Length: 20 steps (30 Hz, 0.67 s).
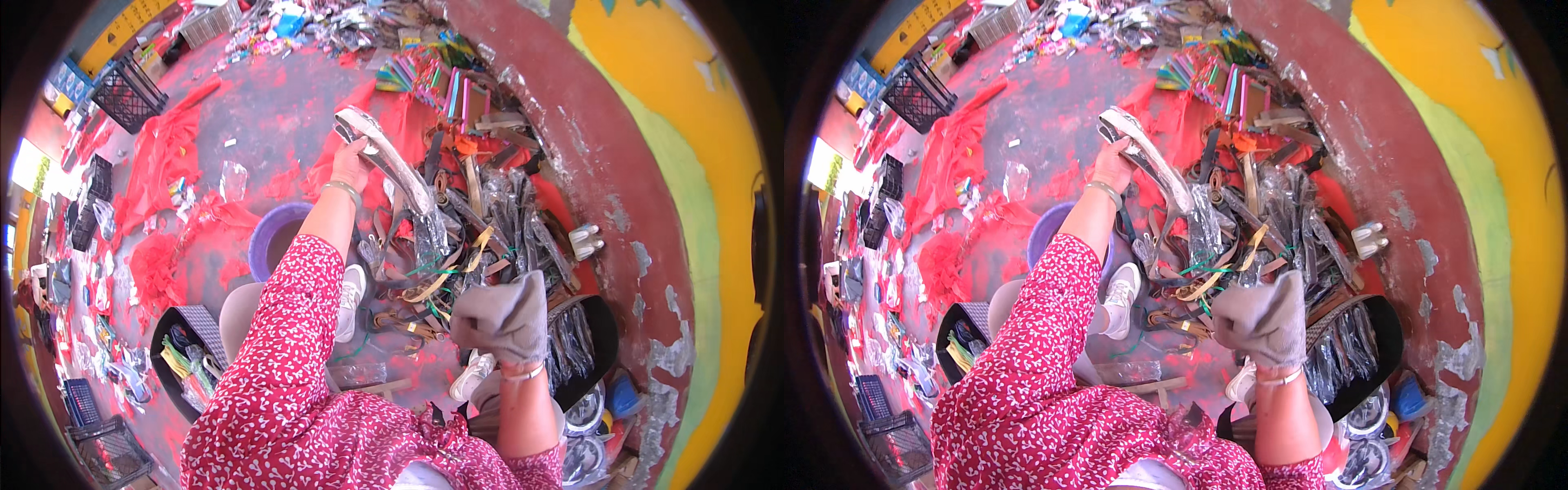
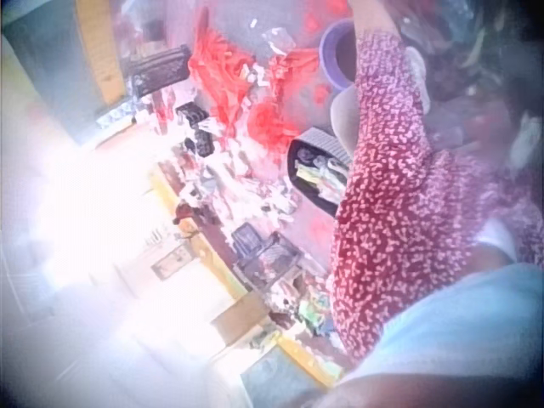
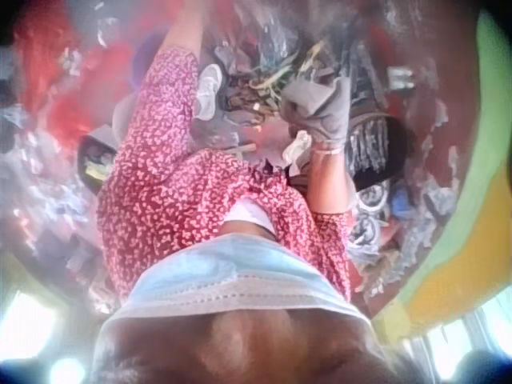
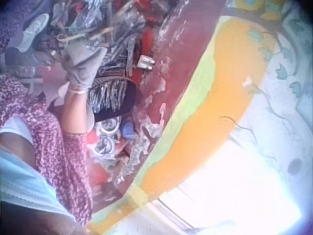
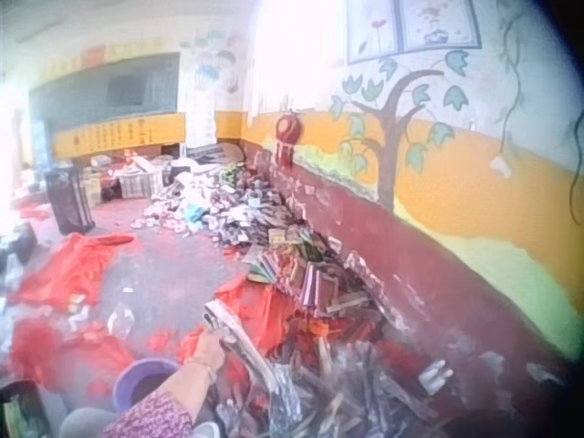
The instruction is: The person handles various metal parts and a wrench, wiping them individually with a cloth and placing them into a nearby container.
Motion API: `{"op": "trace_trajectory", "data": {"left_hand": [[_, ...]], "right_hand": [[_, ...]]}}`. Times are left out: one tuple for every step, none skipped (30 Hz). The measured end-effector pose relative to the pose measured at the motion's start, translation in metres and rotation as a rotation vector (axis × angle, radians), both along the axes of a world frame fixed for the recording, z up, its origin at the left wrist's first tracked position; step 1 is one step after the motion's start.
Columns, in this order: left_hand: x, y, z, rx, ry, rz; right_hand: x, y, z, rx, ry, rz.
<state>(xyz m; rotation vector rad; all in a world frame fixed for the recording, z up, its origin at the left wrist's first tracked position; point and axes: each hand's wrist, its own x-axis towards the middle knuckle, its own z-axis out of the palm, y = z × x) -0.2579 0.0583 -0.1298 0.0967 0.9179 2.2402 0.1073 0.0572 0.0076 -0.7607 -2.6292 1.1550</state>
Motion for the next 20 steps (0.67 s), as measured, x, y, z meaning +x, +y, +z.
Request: {"op": "trace_trajectory", "data": {"left_hand": [[0.009, -0.001, 0.024, 0.079, -0.063, -0.076], [0.017, -0.005, 0.041, 0.15, -0.128, -0.151], [0.022, -0.014, 0.054, 0.206, -0.109, -0.248], [0.029, -0.022, 0.065, 0.208, -0.114, -0.282], [0.053, -0.024, 0.087, 0.21, -0.133, -0.342], [0.076, -0.023, 0.109, 0.214, -0.149, -0.406], [0.091, -0.031, 0.125, 0.229, -0.115, -0.43], [0.103, -0.038, 0.134, 0.235, -0.099, -0.475], [0.117, -0.043, 0.142, 0.242, -0.084, -0.522], [0.129, -0.046, 0.147, 0.249, -0.068, -0.571], [0.139, -0.051, 0.149, 0.204, -0.077, -0.585], [0.147, -0.056, 0.152, 0.203, -0.111, -0.662], [0.157, -0.062, 0.154, 0.166, -0.074, -0.687], [0.17, -0.065, 0.157, 0.137, -0.044, -0.724], [0.18, -0.068, 0.161, 0.111, -0.012, -0.772], [0.19, -0.068, 0.161, 0.11, 0.016, -0.783], [0.195, -0.071, 0.157, 0.11, -0.001, -0.792], [0.201, -0.071, 0.154, 0.114, -0.021, -0.807], [0.205, -0.069, 0.148, 0.109, -0.003, -0.822], [0.206, -0.068, 0.14, 0.103, 0.016, -0.827]], "right_hand": [[-0.001, 0.004, 0.012, 0.632, -0.121, 0.193], [-0.002, 0.002, 0.026, 0.682, -0.129, 0.154], [-0.003, -0.003, 0.039, 0.73, -0.14, 0.12], [-0.004, -0.008, 0.052, 0.776, -0.15, 0.087], [0.002, -0.008, 0.058, 0.791, -0.2, 0.055], [0.009, -0.009, 0.065, 0.805, -0.251, 0.021], [0.012, -0.011, 0.073, 0.816, -0.285, 0.007], [0.013, -0.012, 0.075, 0.845, -0.293, 0.023], [0.015, -0.013, 0.076, 0.873, -0.304, 0.034], [0.018, -0.013, 0.079, 0.904, -0.314, 0.04], [0.017, -0.015, 0.076, 0.939, -0.284, 0.045], [0.016, -0.016, 0.07, 0.958, -0.305, 0.05], [0.014, -0.018, 0.067, 0.982, -0.311, 0.062], [0.014, -0.017, 0.064, 1.0, -0.304, 0.059], [0.015, -0.016, 0.061, 1.009, -0.293, 0.053], [0.017, -0.014, 0.054, 1.015, -0.237, 0.035], [0.015, -0.013, 0.046, 1.02, -0.173, 0.028], [0.015, -0.011, 0.039, 1.026, -0.115, 0.017], [0.015, -0.006, 0.027, 1.04, 0.016, -0.001], [0.017, -0.004, 0.026, 1.038, 0.007, -0.003]]}}
